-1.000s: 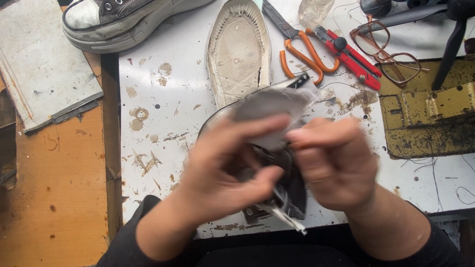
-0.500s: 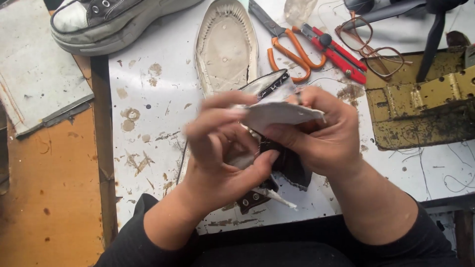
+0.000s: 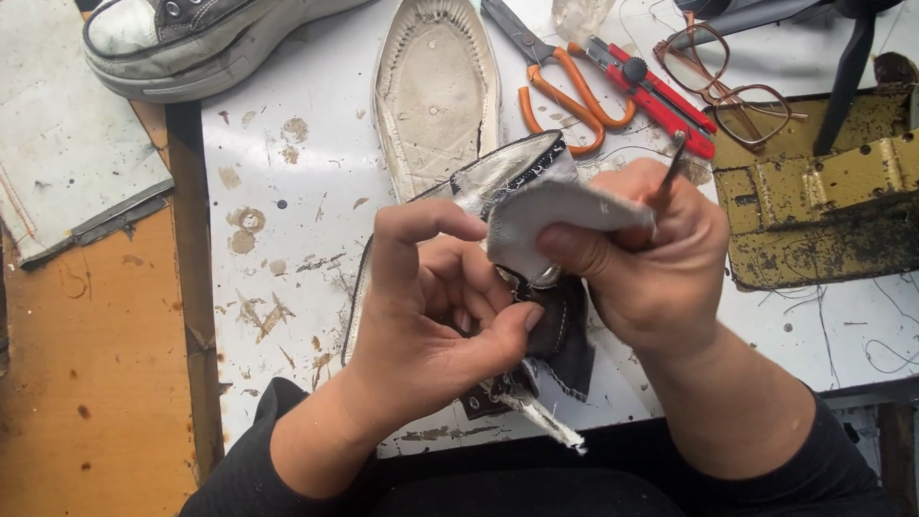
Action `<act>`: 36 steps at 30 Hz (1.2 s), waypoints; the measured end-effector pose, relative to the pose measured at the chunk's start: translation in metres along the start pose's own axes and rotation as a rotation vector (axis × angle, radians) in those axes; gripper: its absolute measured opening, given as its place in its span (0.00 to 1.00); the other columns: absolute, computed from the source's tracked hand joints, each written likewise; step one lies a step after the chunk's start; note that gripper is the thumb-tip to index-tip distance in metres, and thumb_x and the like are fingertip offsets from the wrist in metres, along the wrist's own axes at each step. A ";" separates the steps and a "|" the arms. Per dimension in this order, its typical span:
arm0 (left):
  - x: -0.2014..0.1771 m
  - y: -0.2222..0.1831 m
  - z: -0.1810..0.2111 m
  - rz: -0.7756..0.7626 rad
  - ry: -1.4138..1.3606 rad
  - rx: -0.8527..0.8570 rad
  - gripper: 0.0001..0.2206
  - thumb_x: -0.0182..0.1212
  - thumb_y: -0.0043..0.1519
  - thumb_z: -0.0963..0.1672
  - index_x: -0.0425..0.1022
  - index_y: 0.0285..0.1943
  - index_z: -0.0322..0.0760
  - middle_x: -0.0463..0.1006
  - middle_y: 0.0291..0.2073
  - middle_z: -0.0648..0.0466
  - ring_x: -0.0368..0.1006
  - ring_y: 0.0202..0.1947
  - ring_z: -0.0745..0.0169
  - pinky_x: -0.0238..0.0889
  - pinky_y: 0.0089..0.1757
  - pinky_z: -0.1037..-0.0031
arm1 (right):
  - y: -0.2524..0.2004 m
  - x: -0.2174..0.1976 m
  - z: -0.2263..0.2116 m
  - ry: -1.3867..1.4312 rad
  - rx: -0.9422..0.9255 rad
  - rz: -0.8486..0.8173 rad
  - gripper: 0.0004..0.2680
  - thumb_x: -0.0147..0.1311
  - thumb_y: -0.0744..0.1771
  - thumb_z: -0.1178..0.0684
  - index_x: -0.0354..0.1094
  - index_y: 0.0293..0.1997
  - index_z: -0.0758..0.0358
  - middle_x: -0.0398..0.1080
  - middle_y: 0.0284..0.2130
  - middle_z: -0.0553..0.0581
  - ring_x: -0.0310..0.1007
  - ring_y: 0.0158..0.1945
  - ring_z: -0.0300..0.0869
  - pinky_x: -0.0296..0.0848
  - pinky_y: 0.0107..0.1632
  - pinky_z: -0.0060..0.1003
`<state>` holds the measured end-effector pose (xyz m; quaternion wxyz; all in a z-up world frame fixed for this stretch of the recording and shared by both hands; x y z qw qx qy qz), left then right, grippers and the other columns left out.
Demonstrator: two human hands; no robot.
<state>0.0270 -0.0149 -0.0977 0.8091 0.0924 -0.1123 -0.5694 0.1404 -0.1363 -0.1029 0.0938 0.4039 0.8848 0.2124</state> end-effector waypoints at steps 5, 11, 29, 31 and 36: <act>0.004 0.001 -0.001 -0.060 -0.103 0.067 0.24 0.62 0.62 0.35 0.48 0.54 0.46 0.65 0.24 0.56 0.65 0.21 0.74 0.57 0.24 0.88 | 0.003 -0.005 0.019 0.276 0.257 0.081 0.13 0.65 0.62 0.64 0.59 0.31 0.55 0.68 0.26 0.46 0.70 0.32 0.34 0.73 0.37 0.27; -0.002 0.004 0.003 -0.070 0.072 0.197 0.14 0.60 0.66 0.37 0.59 0.51 0.45 0.60 0.65 0.36 0.61 0.21 0.79 0.62 0.30 0.87 | 0.001 -0.006 0.034 0.348 0.331 0.096 0.10 0.68 0.62 0.62 0.67 0.40 0.60 0.77 0.39 0.55 0.78 0.42 0.39 0.80 0.49 0.33; -0.027 0.008 -0.013 0.096 0.066 -0.055 0.19 0.63 0.62 0.37 0.71 0.64 0.29 0.73 0.39 0.54 0.68 0.21 0.77 0.59 0.27 0.89 | 0.058 -0.056 0.072 -0.926 0.299 -0.219 0.10 0.43 0.74 0.48 0.69 0.42 0.61 0.69 0.41 0.58 0.67 0.47 0.49 0.65 0.46 0.45; -0.028 0.009 -0.012 0.100 0.064 -0.050 0.19 0.62 0.62 0.37 0.71 0.64 0.28 0.73 0.43 0.53 0.68 0.22 0.77 0.59 0.27 0.89 | 0.064 -0.082 0.076 -1.007 0.201 -0.126 0.07 0.46 0.74 0.52 0.71 0.46 0.61 0.70 0.42 0.58 0.64 0.47 0.52 0.64 0.44 0.47; -0.028 0.009 -0.014 0.107 0.033 -0.053 0.20 0.62 0.62 0.36 0.70 0.65 0.29 0.71 0.37 0.57 0.65 0.21 0.79 0.56 0.26 0.89 | 0.071 -0.111 0.110 -1.242 0.369 -0.056 0.16 0.55 0.71 0.46 0.66 0.64 0.58 0.69 0.55 0.58 0.60 0.56 0.56 0.57 0.52 0.56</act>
Point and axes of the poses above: each hand's wrist, its own y-axis towards the middle knuckle, its own x-axis out of the palm, z = x × y, the point moved 7 cm from there along y, towards the middle knuckle
